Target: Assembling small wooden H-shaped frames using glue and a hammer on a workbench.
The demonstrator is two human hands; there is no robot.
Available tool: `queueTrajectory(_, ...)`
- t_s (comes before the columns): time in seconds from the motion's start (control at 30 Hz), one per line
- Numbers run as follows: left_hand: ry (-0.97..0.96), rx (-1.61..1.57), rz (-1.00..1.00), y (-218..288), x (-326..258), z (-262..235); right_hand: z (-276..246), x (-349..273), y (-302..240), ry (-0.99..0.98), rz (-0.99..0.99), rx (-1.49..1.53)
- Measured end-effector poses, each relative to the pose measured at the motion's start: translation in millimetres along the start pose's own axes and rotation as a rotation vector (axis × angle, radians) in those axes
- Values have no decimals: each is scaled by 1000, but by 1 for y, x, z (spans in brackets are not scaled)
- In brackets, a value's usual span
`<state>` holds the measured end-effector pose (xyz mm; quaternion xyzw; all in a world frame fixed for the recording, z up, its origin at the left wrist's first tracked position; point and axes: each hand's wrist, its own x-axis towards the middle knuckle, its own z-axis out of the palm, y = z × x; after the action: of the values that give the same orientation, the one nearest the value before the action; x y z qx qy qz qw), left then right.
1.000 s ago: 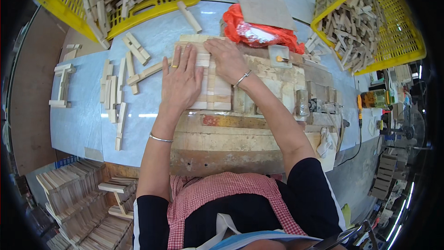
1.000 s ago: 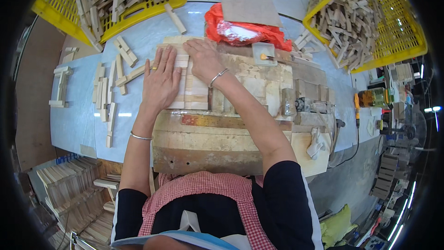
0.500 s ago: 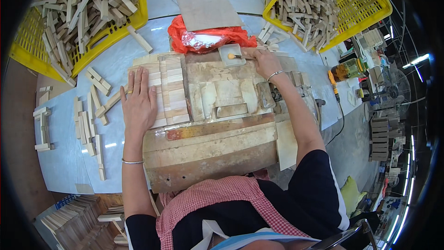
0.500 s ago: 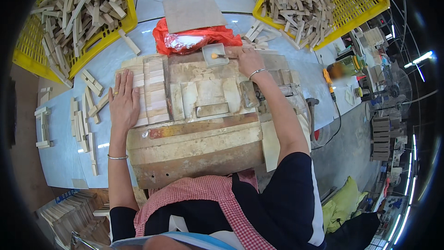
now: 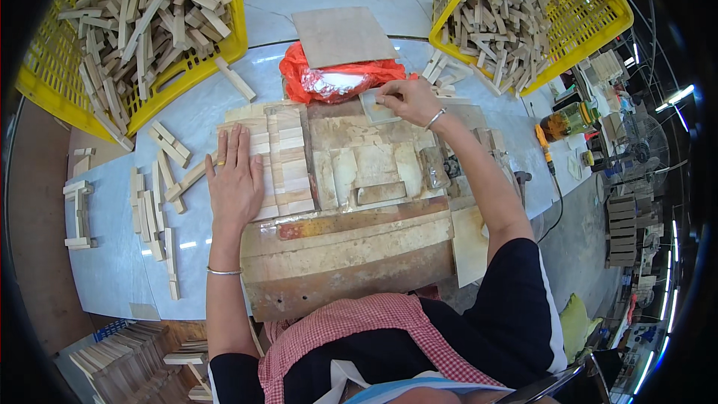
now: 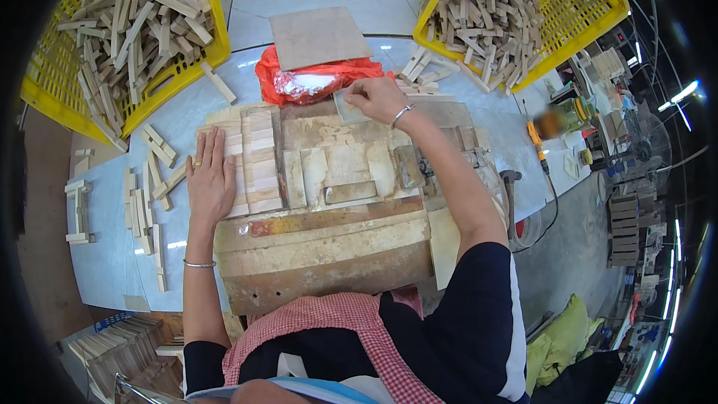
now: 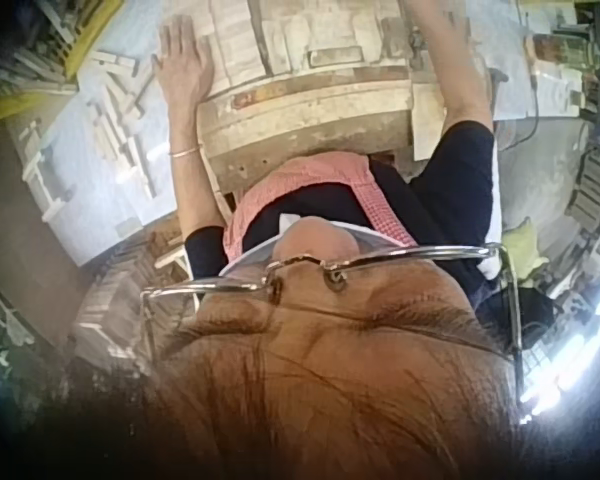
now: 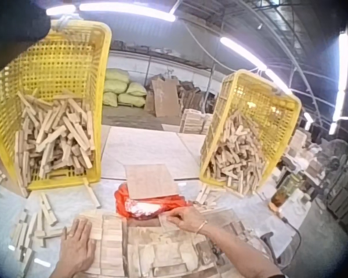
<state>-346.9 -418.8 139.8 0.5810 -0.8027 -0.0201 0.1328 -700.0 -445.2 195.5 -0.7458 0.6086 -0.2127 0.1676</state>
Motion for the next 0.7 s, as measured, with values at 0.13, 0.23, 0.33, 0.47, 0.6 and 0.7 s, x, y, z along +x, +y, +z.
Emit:
queueTrajectory(0.13,-5,-1,-2,0,-2,-2,-22,11,-28,115,219,344)
queueTrajectory(0.23,-2,-6,1,0,-2,-4,-20,35,-41,144,89,237)
queueTrajectory(0.33,-6,-3,3,-1,-2,-3,5,55,-34,204,10,233)
queueTrajectory(0.47,-16,10,7,1,0,-2,20,64,-24,169,-1,86)
queueTrajectory(0.6,-10,10,-1,1,-1,-2,20,66,-28,66,238,425)
queueTrajectory(0.7,-12,9,0,1,0,-2,18,69,-19,111,329,675)
